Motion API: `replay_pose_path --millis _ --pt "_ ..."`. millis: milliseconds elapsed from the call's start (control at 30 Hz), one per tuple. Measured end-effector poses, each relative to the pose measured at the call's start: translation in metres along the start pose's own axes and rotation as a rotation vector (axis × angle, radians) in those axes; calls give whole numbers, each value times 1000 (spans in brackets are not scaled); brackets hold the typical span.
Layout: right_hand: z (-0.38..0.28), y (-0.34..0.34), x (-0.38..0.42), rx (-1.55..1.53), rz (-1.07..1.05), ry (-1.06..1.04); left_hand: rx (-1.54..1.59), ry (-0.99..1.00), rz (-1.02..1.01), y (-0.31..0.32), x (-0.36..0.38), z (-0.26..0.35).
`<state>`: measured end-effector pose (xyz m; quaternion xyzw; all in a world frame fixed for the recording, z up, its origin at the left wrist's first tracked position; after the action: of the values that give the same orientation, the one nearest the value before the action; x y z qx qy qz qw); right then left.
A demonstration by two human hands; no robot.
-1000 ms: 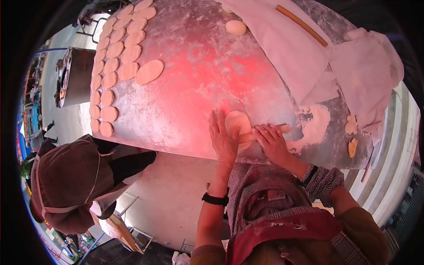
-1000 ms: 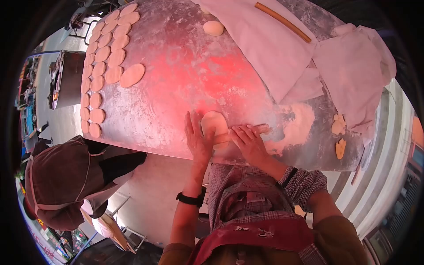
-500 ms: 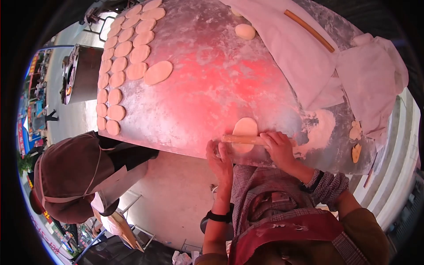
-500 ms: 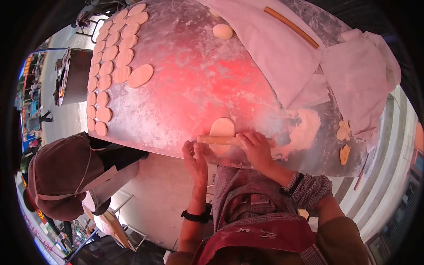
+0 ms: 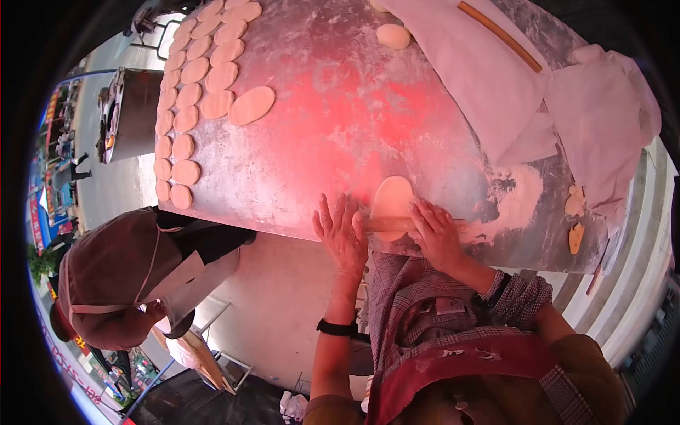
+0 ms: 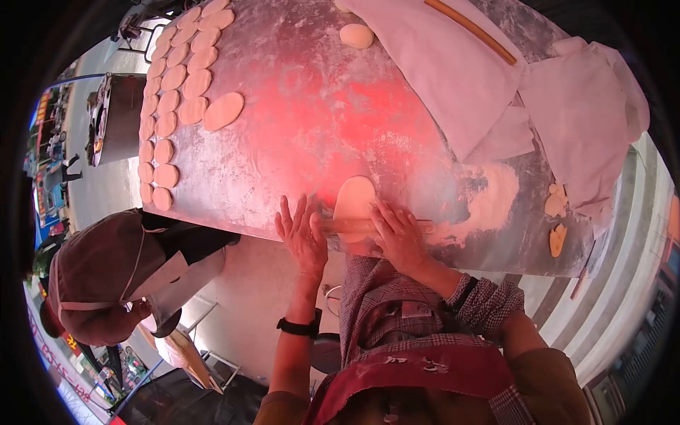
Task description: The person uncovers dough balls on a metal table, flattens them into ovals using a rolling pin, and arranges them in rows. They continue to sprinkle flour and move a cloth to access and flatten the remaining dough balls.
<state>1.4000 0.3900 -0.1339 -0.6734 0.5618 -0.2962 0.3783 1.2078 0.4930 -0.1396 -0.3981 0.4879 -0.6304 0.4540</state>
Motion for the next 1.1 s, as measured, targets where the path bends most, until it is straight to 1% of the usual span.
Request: replay_pose_path --millis 33,67,100,133,167,233,267,300,367,400,467,500,567,633,700,767,800,867,900,933,967,1000,1033,1100 --pt "4 -2 -14 3 9 -7 -3 2 11 -2 -21 13" --pt "6 -8 -26 64 36 53 126 -20 10 -2 -36 29" --pt "3 -13 -26 122 55 118 255 -44 -2 -3 -35 37" --pt "-8 -16 -19 143 52 104 196 9 -159 13 -20 34" --pt "-16 -12 -6 150 60 89 197 5 -141 19 -6 28" --pt "-32 12 30 170 50 -65 28 -61 -182 21 32 17" --pt "-31 15 35 272 97 -141 22 -125 -206 19 40 16" --pt "-27 13 35 275 97 -147 24 -128 -201 19 36 21" --pt "-12 10 25 123 -67 -20 396 -257 -113 13 16 28" --pt "-9 2 21 128 -69 -19 402 -256 -114 8 7 32" --pt "-2 -16 14 94 10 -7 528 -331 -6 -3 -6 38" --pt "3 -13 10 96 3 -7 531 -336 -9 1 -7 38" --pt "11 -3 -3 172 8 -73 61 -110 -121 15 -8 46" --pt "17 -21 -45 208 14 -52 44 -106 -91 17 -44 49" --pt "17 -22 -54 244 16 -17 30 -92 -72 20 -51 49" --pt "29 -15 -54 160 57 151 155 -101 -17 19 -56 42" --pt "17 -5 -36 162 -4 111 127 -81 -71 18 -40 36" --pt "-15 2 3 129 -61 -46 54 -67 -161 14 19 19" --pt "-27 7 19 234 -28 -140 9 -79 -175 14 34 15" --pt "-28 13 28 315 36 -194 -12 -91 -116 9 33 17" --pt "-27 10 23 256 74 -166 -37 -109 -62 6 30 25" --pt "-29 4 19 192 101 -131 254 -224 -77 3 16 32" --pt "-27 0 15 187 116 -166 554 -318 -85 0 0 42" --pt "-13 -9 7 87 44 -97 548 -641 -316 3 -18 53"
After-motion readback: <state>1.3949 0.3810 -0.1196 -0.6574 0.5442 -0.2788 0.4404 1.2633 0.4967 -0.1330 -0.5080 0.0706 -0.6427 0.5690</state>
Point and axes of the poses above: each hand's wrist, its own x-axis away from the middle knuckle, its own y-axis out of the palm, z = x × y, the point moved 4 cm from there along -x, towards the middle knuckle, and after that the axes turned 12 degrees about -y, right-handed, at the moved point
